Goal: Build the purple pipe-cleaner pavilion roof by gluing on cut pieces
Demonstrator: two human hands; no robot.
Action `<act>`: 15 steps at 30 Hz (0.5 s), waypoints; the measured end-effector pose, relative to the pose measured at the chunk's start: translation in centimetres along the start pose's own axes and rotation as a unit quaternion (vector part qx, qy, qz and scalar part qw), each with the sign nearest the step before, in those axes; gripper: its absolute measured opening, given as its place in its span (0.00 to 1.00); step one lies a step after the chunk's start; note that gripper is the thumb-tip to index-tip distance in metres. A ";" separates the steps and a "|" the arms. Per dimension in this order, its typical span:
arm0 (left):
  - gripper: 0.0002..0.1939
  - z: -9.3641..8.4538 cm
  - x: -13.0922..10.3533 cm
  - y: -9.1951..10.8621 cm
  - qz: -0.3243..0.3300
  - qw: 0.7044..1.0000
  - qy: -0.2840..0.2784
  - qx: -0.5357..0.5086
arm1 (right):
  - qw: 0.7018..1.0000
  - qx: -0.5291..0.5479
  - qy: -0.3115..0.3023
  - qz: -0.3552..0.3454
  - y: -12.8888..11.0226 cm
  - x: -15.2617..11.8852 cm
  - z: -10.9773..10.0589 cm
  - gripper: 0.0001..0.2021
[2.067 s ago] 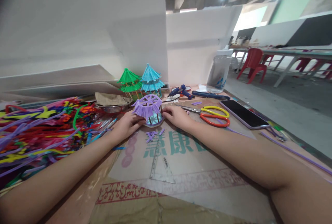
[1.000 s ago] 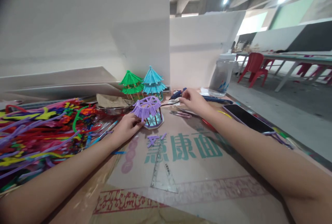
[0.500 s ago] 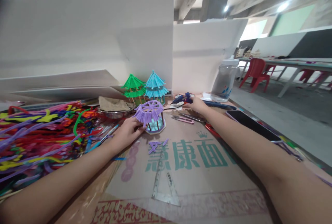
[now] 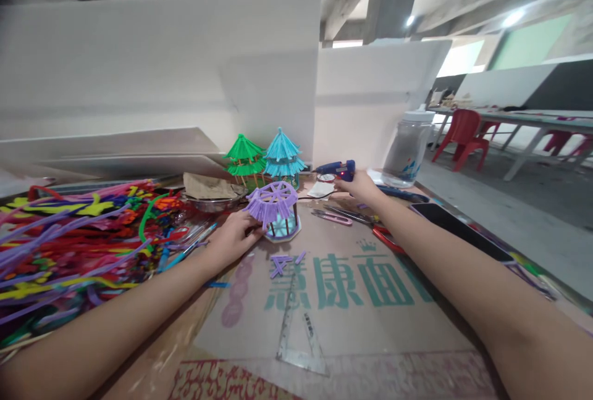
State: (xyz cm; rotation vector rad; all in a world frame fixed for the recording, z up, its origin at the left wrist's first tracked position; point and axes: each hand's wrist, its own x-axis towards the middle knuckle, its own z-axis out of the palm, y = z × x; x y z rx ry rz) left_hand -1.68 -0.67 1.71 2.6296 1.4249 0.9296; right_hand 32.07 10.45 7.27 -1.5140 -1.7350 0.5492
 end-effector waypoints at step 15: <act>0.11 0.2 -0.1 0.1 -0.103 0.994 0.003 0.031 | 0.969 0.203 -0.027 -0.137 -5.2 -12.7 1.0 0.18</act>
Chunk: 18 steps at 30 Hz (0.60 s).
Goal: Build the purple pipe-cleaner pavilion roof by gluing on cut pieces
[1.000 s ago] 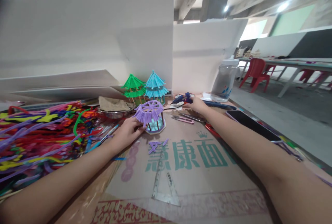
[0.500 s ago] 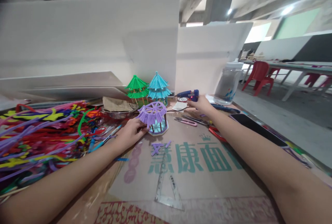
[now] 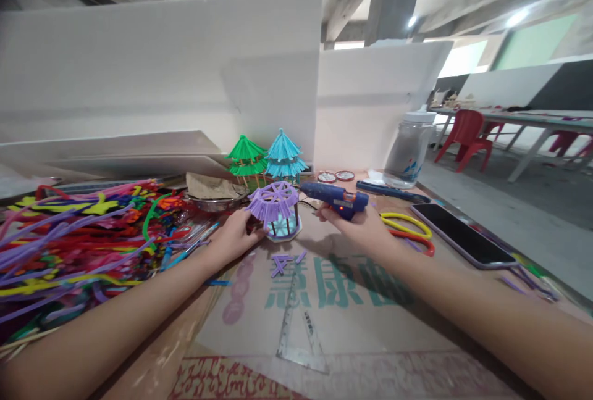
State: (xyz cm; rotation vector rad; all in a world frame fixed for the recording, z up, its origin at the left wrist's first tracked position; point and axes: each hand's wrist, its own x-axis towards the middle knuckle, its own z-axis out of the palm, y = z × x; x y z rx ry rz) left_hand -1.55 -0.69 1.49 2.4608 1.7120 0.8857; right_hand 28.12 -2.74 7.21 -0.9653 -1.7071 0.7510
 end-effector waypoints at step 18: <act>0.23 -0.2 0.0 0.1 0.047 0.996 0.006 -0.080 | 0.988 -0.130 -0.078 -0.033 -2.9 -1.7 -1.4 0.14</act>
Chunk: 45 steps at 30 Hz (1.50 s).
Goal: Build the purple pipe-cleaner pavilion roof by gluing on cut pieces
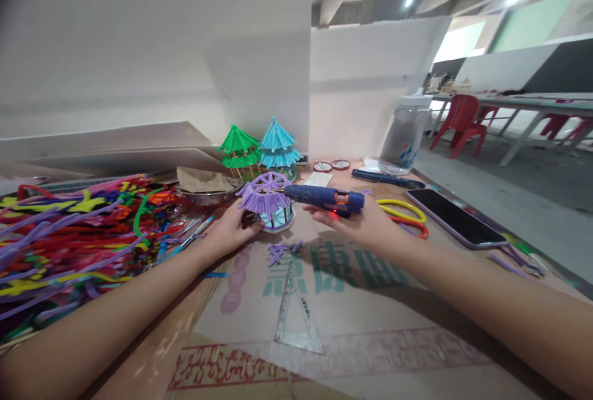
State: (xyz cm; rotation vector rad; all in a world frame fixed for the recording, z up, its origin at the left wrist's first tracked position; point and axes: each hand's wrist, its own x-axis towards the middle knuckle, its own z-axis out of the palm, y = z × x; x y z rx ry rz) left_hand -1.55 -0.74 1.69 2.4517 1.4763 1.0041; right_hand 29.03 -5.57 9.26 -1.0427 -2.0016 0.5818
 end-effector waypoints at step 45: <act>0.29 -3.7 -3.3 10.5 0.108 0.976 -0.119 0.144 | 0.996 0.084 -0.001 0.024 -1.7 -1.0 1.7 0.18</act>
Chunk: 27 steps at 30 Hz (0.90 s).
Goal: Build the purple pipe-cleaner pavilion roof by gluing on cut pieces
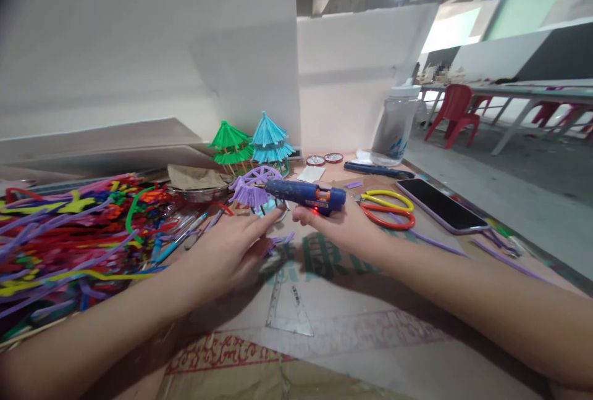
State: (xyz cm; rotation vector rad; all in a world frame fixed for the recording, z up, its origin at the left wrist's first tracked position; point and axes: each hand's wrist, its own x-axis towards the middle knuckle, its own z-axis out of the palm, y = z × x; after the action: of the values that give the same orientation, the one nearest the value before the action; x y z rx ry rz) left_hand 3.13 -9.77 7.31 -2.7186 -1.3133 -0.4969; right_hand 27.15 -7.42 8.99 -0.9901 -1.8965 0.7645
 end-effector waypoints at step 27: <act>0.22 6.3 2.0 -10.9 -0.272 0.914 0.161 -0.255 | 0.990 -0.126 0.037 -0.054 2.1 1.9 -1.4 0.20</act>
State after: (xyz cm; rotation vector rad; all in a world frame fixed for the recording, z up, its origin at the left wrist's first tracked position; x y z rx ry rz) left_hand -2.55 -0.10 1.32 -2.3901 -2.0586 -1.4470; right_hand 28.51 -4.57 8.68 -1.0426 -1.9978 0.4260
